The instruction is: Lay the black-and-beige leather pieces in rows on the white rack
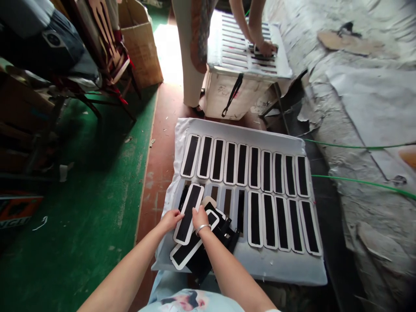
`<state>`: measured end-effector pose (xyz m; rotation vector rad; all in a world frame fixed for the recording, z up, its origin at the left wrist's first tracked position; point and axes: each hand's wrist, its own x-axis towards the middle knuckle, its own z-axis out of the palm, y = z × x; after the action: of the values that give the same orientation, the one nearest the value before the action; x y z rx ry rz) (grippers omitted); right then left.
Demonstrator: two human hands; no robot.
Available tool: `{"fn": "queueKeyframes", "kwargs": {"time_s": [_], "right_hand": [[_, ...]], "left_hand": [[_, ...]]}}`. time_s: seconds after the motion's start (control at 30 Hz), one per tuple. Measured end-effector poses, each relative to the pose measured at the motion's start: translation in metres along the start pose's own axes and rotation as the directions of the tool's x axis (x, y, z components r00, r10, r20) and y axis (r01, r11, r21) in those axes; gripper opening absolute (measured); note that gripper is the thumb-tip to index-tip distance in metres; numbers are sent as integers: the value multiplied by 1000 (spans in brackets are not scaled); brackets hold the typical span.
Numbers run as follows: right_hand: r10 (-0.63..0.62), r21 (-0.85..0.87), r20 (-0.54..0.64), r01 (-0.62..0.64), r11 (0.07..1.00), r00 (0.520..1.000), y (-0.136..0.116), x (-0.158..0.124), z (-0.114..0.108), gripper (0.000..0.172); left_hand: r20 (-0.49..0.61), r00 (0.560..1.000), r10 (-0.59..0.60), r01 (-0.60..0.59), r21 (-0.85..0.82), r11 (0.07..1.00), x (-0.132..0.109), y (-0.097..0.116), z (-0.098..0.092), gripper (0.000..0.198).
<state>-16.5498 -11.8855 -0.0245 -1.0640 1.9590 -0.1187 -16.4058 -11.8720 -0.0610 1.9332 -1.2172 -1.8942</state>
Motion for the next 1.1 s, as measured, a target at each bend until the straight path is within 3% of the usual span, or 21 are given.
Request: {"fn": "queueKeyframes", "kwargs": {"time_s": [0.13, 0.23, 0.4, 0.53, 0.63, 0.7, 0.8, 1.1], "right_hand": [[-42, -48, -31, 40, 998, 999, -12, 13, -6, 20], [-64, -66, -54, 60, 996, 997, -17, 15, -6, 21], [-45, -69, -30, 43, 997, 999, -5, 2, 0, 19], [-54, -45, -20, 53, 998, 998, -12, 9, 8, 18], [-81, -29, 10, 81, 996, 997, -13, 16, 15, 16], [-86, -21, 42, 87, 996, 995, -6, 15, 18, 15], [-65, -16, 83, 67, 998, 994, 7, 11, 24, 18], [-100, -65, 165, 112, 992, 981, -1, 36, 22, 20]], "left_hand": [[-67, 997, 35, -36, -3, 999, 9, 13, 2, 22], [-47, 997, 65, -64, 28, 998, 15, 27, -2, 21], [8, 994, 113, -113, 117, 987, 14, 36, -9, 23], [-36, 979, 200, -189, 192, 963, 15, 35, -17, 37], [-102, 976, 191, -155, 290, 944, 12, 30, -20, 32], [-132, 976, 174, -117, 357, 927, 7, 27, -20, 23], [-156, 974, 162, -82, 420, 904, 0, 24, -19, 25], [-153, 987, 47, 16, 384, 923, 6, 26, -34, 36]]}}
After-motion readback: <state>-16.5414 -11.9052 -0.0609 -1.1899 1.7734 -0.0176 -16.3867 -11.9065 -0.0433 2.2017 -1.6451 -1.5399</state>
